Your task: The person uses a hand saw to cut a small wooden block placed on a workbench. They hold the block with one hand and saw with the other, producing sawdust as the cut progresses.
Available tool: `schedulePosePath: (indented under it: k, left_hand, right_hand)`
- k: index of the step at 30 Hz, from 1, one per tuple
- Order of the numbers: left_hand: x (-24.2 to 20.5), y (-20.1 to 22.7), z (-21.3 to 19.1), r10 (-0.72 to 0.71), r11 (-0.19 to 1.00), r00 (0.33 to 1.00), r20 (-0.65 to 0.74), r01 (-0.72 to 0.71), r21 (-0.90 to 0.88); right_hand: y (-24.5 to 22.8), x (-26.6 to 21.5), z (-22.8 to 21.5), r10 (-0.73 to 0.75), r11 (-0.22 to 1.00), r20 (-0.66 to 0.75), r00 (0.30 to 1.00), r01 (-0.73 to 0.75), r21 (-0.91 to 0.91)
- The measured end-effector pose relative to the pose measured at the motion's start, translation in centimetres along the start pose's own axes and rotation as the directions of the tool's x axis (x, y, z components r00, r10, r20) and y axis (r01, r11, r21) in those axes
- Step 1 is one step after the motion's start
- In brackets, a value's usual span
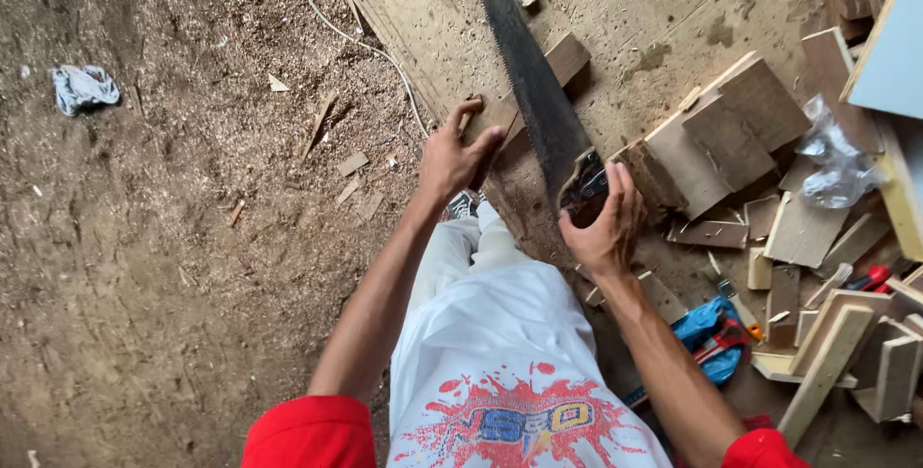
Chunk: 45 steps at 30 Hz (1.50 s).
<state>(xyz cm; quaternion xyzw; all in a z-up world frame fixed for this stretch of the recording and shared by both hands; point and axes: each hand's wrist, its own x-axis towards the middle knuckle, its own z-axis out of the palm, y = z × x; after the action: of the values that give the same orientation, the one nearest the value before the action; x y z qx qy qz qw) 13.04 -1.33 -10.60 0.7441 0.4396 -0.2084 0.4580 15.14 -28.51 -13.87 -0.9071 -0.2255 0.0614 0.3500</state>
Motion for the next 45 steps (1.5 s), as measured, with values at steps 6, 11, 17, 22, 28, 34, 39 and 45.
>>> schedulePosePath:
  k: [6, 11, 17, 22, 28, 34, 39, 45]
  left_hand:
    - [2.1, 2.5, 0.8, 0.218, 0.73, 0.972, 0.086, -0.221, 0.646]
    - [2.6, 0.6, 2.6, 0.54, 0.617, 0.84, -0.048, -0.356, 0.702]
    - [2.4, -1.7, 3.5, 0.532, 0.646, 0.841, -0.094, -0.332, 0.687]
    - [2.4, -3.1, 2.6, 0.453, 0.693, 0.887, -0.09, -0.287, 0.662]
    - [-0.2, -5.0, -0.5, 0.427, 0.717, 0.894, -0.139, -0.241, 0.655]
    - [-0.7, -4.8, -0.6, 0.378, 0.772, 0.913, -0.155, -0.218, 0.597]
    - [-0.9, -4.7, 0.7, 0.383, 0.793, 0.907, -0.172, -0.228, 0.564]
    - [-1.1, -5.5, 0.8, 0.331, 0.901, 0.917, -0.22, -0.238, 0.363]
  right_hand:
    - [2.4, 1.1, -1.0, 0.008, 0.999, 0.053, 0.999, -0.01, 0.031]
    - [3.8, 1.6, -1.7, 0.141, 0.979, 0.136, 0.981, -0.159, 0.127]
    - [3.4, 1.4, -1.9, 0.078, 0.995, 0.157, 0.985, -0.086, 0.043]
    - [4.0, 2.2, -2.5, -0.006, 1.0, 0.272, 0.962, 0.014, -0.028]
    - [4.5, 2.7, -2.0, 0.077, 0.991, 0.367, 0.927, -0.03, -0.134]
    - [4.6, 2.8, -0.2, 0.047, 0.946, 0.383, 0.923, 0.081, -0.313]
    - [4.7, 3.0, -1.4, 0.073, 0.982, 0.429, 0.9, 0.009, -0.187]
    - [5.3, 4.4, -3.6, 0.196, 0.981, 0.581, 0.79, -0.157, -0.118]
